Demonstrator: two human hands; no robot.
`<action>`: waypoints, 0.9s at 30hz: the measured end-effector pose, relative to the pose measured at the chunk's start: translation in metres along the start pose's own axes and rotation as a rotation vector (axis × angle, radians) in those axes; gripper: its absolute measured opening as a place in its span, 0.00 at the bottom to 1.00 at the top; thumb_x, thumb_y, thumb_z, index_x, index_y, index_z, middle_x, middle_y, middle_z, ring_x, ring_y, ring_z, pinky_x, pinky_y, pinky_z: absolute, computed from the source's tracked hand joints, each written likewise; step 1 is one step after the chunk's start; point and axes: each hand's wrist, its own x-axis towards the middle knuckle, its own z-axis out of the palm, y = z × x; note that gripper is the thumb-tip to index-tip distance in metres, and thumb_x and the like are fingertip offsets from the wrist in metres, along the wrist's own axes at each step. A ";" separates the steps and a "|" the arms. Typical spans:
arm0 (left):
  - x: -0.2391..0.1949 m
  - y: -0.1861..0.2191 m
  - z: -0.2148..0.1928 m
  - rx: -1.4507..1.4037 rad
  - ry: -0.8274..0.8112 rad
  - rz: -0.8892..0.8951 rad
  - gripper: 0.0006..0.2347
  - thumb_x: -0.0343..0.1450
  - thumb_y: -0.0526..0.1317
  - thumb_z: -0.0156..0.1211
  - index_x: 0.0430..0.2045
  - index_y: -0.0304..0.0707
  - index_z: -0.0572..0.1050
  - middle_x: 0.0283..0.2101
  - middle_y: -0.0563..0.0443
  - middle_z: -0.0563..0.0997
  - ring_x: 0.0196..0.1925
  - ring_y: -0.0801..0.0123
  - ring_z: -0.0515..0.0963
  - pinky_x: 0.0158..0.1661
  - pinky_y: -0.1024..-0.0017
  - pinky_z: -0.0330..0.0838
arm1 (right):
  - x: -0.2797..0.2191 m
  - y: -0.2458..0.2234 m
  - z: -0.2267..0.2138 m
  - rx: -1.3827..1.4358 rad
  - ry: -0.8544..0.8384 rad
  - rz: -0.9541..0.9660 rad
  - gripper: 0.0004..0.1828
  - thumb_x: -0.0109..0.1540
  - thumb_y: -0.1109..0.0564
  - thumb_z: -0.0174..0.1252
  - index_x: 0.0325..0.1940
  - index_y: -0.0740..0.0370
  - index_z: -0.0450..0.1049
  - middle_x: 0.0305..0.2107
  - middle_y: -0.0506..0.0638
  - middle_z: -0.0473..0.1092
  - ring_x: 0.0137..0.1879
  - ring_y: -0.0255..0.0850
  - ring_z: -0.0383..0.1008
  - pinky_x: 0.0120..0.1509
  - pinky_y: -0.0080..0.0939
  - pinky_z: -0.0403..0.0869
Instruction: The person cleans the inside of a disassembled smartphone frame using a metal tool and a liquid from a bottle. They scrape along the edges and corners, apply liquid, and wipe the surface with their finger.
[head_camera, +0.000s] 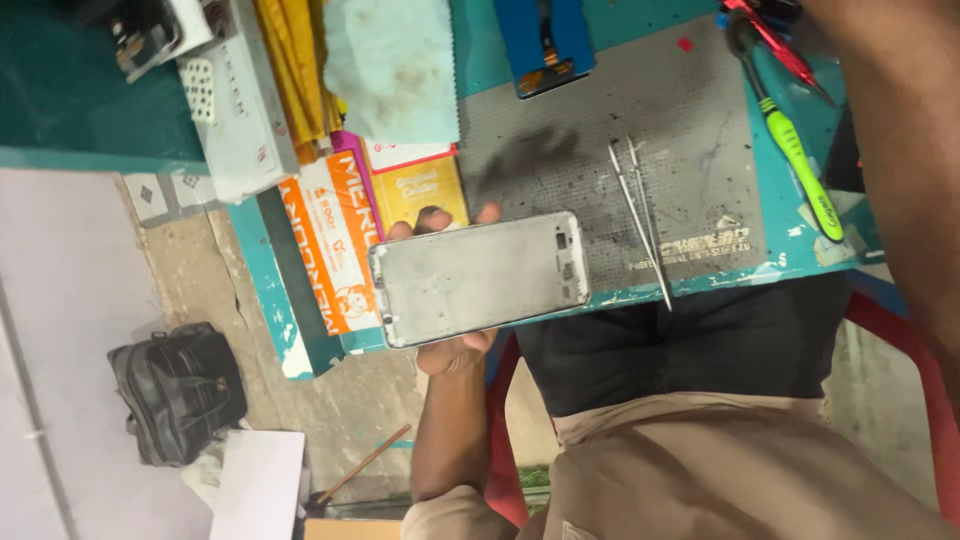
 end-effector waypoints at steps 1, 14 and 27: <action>-0.001 0.000 -0.001 -0.007 -0.016 0.002 0.41 0.62 0.35 0.79 0.72 0.49 0.59 0.66 0.46 0.64 0.70 0.41 0.66 0.69 0.44 0.63 | 0.000 0.002 0.010 -0.035 -0.021 -0.026 0.18 0.64 0.61 0.68 0.57 0.63 0.77 0.39 0.55 0.77 0.38 0.45 0.80 0.40 0.43 0.76; 0.003 0.000 -0.009 -0.239 -0.033 -0.013 0.40 0.61 0.30 0.77 0.70 0.57 0.63 0.64 0.47 0.66 0.71 0.40 0.63 0.68 0.39 0.65 | 0.023 0.007 0.104 -0.212 0.344 -0.474 0.27 0.63 0.61 0.69 0.66 0.64 0.74 0.46 0.55 0.77 0.41 0.39 0.81 0.45 0.36 0.79; -0.001 -0.001 -0.010 -0.224 -0.025 -0.018 0.39 0.62 0.30 0.77 0.70 0.59 0.65 0.62 0.49 0.69 0.72 0.45 0.64 0.67 0.45 0.65 | -0.006 -0.047 -0.026 0.354 0.571 -0.630 0.26 0.55 0.72 0.74 0.56 0.63 0.79 0.50 0.67 0.68 0.58 0.61 0.73 0.60 0.55 0.79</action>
